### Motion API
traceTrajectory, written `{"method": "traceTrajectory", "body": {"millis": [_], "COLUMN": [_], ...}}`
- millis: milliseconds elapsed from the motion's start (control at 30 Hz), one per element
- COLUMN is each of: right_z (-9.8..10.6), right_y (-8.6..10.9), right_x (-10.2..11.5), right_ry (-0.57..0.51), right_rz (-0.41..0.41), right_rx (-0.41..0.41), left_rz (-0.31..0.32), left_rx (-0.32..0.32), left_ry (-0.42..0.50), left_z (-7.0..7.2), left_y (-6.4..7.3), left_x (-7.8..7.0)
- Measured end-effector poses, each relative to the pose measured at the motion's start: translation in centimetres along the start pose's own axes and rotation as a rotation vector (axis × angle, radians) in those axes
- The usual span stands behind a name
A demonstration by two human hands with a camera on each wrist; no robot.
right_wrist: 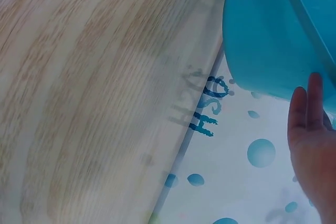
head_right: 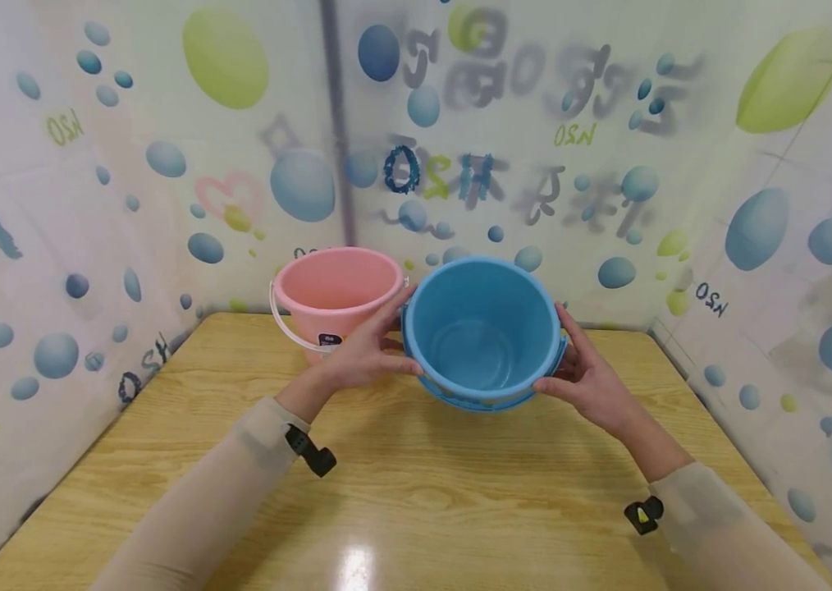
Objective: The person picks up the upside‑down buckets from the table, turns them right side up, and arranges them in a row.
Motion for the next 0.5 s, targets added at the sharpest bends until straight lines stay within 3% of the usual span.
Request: {"method": "traceTrajectory", "body": {"millis": [233, 500], "right_z": [0.23, 0.0], "right_y": [-0.15, -0.43], "right_x": [0.01, 0.25], "right_ry": [-0.037, -0.033], "right_rz": [0.031, 0.021], "right_rx": [-0.006, -0.005], "left_rz": [0.014, 0.017], "left_rx": [0.016, 0.0], "left_ry": [0.106, 0.107], "left_z": [-0.22, -0.04], "left_y": [-0.06, -0.23], "left_x": [0.05, 0.07]}}
Point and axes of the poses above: each hand's wrist, its own y-axis away from the middle knuckle, its own z-axis out of the back of the hand, x = y × z, the point moved 7 cm from there along -y, towards the middle knuckle
